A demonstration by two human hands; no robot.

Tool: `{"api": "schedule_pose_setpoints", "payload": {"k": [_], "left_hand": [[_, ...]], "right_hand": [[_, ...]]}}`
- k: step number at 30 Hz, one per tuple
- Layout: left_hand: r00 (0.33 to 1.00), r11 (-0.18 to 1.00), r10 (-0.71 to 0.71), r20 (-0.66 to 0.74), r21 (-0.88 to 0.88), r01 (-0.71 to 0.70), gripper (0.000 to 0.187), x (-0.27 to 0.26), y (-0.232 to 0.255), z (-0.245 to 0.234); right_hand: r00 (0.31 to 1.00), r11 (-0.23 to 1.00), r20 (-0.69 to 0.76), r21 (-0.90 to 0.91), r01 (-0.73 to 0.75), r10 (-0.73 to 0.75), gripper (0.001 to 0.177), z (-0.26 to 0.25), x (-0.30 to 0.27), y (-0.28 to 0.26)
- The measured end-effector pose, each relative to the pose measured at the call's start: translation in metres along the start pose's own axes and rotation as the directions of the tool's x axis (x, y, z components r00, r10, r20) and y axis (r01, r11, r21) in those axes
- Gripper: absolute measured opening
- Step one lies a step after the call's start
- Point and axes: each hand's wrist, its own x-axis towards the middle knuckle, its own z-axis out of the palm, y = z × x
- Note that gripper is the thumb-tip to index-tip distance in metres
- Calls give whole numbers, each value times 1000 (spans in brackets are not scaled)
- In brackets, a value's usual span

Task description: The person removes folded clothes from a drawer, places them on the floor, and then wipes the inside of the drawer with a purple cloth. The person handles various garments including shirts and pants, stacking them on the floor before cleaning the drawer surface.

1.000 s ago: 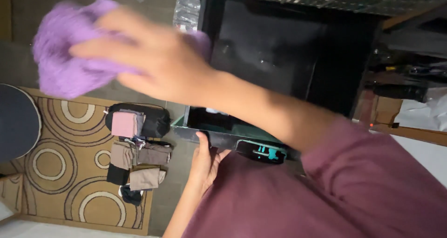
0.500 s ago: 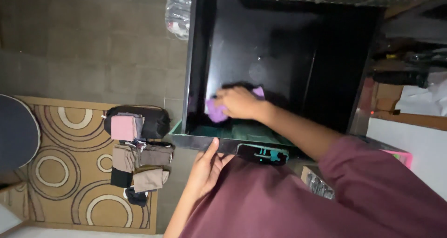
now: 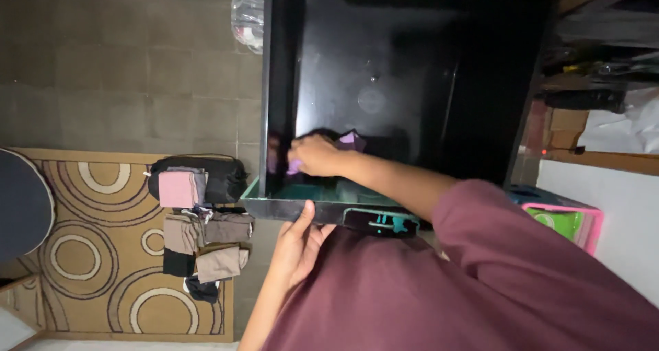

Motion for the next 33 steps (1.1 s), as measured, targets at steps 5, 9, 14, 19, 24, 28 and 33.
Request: {"api": "schedule_pose_setpoints", "payload": {"k": [5,9,14,19,24,28,33], "left_hand": [[1000,1000,15,16,-13,-15,33,4,-1,-3],[1000,999,30,6,-21,-30,36,2,-1,-5],[998,998,42,-37,-51,-44,34,5,-3,-4],[998,995,63,-17,-80,-64,35,9,-7,-8],[999,999,43,-21,-9,-43,42,10,-6,-9],[983,929,-107,-152,338,153,65,-4,5,-14],[965,709,-178,-191,655,260,76,-19,36,-19]], "right_hand": [[984,997,157,2,79,-79,45,-13,-49,22],[965,993,235,-25,-112,115,52,-46,-106,19],[894,938,335,71,-340,299,32,-72,-148,4],[995,973,92,231,22,-45,29,-46,-122,-7],[946,765,321,596,-241,48,19,-107,-122,-3],[960,697,-239,713,72,145,27,-201,-81,-82],[359,868,-819,-298,398,-447,33,-211,29,-193]]}}
